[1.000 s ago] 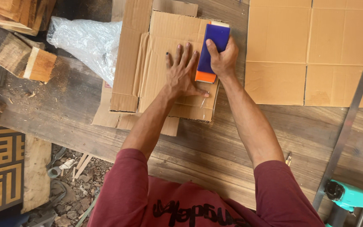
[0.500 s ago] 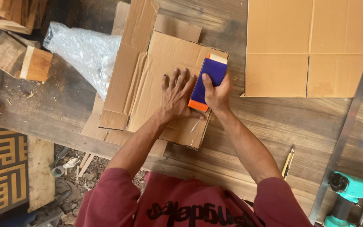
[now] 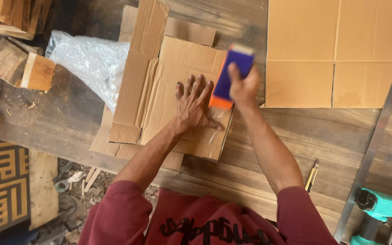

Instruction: The person cuts sections of cardboard using a utility knife, folds them to create a custom-fit box around a bubble-wrapped item, and secures the package with blue packing tape using a tape dispenser.

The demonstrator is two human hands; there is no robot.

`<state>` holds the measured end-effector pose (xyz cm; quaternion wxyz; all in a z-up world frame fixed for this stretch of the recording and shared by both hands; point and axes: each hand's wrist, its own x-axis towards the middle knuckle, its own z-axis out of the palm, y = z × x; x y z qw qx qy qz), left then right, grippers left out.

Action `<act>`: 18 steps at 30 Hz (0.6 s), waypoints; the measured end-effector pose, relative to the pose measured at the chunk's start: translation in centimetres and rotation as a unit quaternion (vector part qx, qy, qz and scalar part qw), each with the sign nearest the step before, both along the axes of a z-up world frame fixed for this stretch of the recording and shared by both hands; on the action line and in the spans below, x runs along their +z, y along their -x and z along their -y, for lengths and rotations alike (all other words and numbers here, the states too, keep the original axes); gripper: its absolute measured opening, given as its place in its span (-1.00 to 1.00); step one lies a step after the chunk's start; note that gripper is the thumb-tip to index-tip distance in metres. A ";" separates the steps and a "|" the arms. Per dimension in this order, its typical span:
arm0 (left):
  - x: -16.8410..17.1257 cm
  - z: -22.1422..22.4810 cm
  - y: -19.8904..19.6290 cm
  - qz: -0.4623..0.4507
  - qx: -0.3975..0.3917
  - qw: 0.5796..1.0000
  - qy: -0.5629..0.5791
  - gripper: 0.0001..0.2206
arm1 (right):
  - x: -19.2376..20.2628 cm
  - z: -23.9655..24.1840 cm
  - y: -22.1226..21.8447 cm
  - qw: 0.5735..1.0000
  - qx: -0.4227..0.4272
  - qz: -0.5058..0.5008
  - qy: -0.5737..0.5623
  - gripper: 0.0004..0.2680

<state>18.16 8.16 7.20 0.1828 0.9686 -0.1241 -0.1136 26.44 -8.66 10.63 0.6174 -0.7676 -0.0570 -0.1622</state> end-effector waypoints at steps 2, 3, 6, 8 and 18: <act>-1.8 -0.1 0.6 0.117 0.009 0.993 0.030 0.43 | 0.2 1.0 -3.1 0.999 -0.028 0.003 -0.031 -0.71; -1.8 -0.2 0.7 0.121 0.009 0.992 0.029 0.43 | 1.0 0.7 -4.4 0.999 -0.028 0.007 -0.033 -0.71; -1.9 -0.3 0.6 0.120 0.006 0.992 0.025 0.46 | 2.5 0.6 -8.9 1.000 0.018 -0.004 -0.009 -0.67; -2.5 -0.2 0.5 0.111 0.007 0.993 0.025 0.47 | 1.5 1.2 -12.6 0.999 -0.023 0.034 -0.023 -0.80; -1.5 -0.1 -5.5 0.263 0.009 0.955 0.135 -0.29 | 1.9 0.2 -13.1 0.997 0.013 0.074 0.036 -0.74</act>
